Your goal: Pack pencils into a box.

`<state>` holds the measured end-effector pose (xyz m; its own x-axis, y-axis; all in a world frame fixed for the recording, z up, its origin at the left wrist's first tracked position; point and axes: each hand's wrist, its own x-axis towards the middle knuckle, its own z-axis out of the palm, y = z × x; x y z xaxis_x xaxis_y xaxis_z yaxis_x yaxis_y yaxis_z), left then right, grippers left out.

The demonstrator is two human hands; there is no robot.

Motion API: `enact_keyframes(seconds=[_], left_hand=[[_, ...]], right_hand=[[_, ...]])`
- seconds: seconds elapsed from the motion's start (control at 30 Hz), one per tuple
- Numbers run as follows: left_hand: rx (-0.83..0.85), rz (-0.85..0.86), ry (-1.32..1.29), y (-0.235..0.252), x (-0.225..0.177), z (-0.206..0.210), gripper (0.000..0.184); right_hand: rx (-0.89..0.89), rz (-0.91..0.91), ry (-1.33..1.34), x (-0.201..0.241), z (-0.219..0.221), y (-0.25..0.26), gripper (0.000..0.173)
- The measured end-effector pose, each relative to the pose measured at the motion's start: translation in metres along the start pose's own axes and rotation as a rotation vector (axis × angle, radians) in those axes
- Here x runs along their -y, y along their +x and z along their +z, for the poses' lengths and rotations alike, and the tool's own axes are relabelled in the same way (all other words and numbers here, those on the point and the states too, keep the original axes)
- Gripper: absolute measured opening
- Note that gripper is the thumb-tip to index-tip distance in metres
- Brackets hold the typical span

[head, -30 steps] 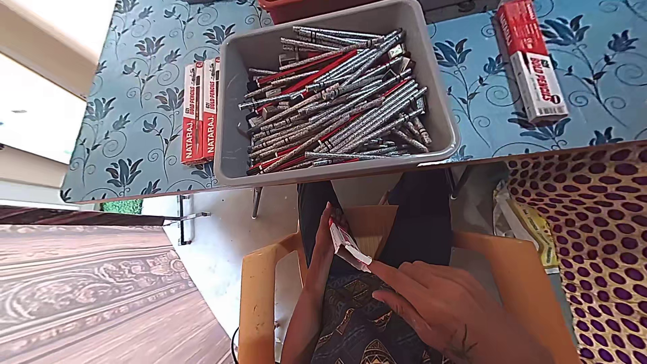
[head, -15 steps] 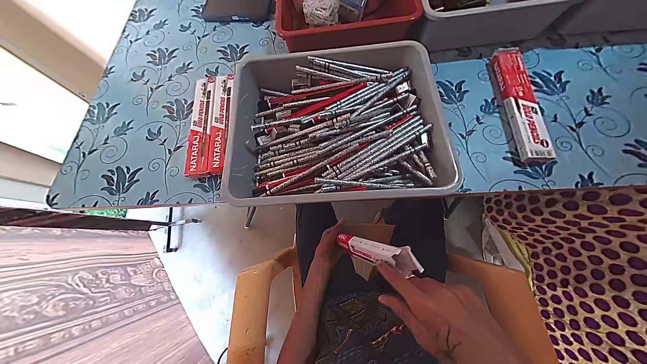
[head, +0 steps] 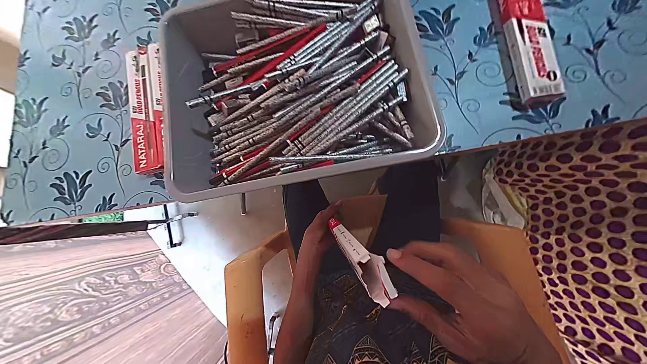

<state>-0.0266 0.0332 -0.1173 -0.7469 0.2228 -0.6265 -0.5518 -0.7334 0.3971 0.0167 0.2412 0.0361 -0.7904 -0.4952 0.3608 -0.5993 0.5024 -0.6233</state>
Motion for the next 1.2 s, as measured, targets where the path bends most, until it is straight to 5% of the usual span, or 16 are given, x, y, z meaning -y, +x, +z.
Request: enact_keyframes(seconds=[0.1,0.3,0.57,0.8,1.2], left_hand=[[-0.048,-0.046,0.030,-0.003,-0.003,0.015,0.033],[0.101,-0.199,-0.004,0.009,0.000,0.006,0.037],[0.041,-0.264,-0.056,0.009,-0.002,0.018,0.041],[-0.063,0.013,0.082,0.023,-0.001,0.012,0.038],[-0.072,0.193,-0.001,0.029,-0.008,-0.012,0.043]], right_hand=[[0.030,-0.044,0.092,-0.001,0.005,0.003,0.050],[-0.050,-0.132,0.202,-0.015,0.013,0.014,0.024],[0.009,-0.162,0.195,-0.021,0.010,0.021,0.024],[0.232,0.068,-0.303,0.005,-0.005,0.031,0.030],[0.657,0.022,-0.062,0.003,-0.044,0.067,0.034]])
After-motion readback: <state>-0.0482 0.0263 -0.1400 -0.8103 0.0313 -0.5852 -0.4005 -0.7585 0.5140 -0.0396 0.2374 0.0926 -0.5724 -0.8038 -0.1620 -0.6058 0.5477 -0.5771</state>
